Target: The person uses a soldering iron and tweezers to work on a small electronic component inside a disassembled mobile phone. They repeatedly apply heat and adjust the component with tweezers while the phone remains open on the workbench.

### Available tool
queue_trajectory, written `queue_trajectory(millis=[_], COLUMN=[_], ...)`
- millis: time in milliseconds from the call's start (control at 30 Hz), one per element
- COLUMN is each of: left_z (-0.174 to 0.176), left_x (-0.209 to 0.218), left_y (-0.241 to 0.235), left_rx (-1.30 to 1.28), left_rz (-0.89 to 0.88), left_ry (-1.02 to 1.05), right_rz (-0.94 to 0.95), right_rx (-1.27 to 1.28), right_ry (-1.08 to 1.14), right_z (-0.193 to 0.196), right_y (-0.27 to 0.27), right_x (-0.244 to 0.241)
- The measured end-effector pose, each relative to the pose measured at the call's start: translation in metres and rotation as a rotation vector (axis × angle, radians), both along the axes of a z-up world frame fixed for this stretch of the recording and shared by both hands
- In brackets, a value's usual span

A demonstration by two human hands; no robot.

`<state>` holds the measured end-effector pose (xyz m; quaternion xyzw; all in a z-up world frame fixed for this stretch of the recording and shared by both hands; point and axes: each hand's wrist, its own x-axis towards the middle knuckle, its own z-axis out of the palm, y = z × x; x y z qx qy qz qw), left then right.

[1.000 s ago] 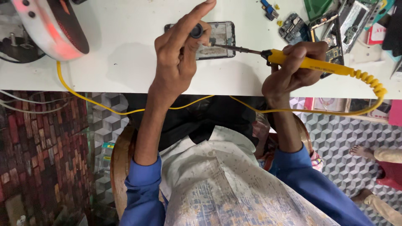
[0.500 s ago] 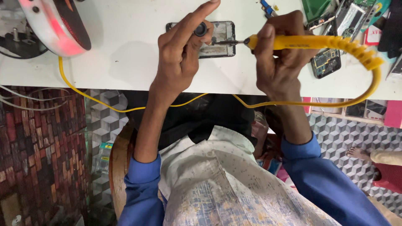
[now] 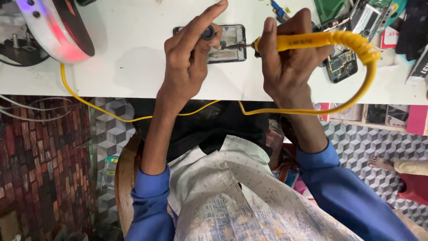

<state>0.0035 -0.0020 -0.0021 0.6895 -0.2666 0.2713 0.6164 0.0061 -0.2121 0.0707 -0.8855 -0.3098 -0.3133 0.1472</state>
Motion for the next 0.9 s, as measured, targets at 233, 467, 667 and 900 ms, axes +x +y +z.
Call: queue_trajectory(millis=[233,467,667,900], left_z=[0.004,0.001,-0.003,-0.002], left_x=[-0.003,-0.002,-0.003,0.003], left_y=[0.003,0.002,0.002,0.000], left_rx=[0.011,0.003,0.019,-0.020], left_rz=[0.017,0.013,0.046,0.070], left_ry=[0.063,0.053,0.027,-0.057], right_rz=[-0.069,-0.064,0.017,-0.134], right_rx=[0.162,0.430,0.673,1.281], right_ry=[0.170,0.456,0.018,0.234], right_z=[0.014,0.014,-0.017,-0.060], right_y=[0.009,0.010,-0.008,-0.038], right_x=[0.012,-0.001,0.003,-0.019])
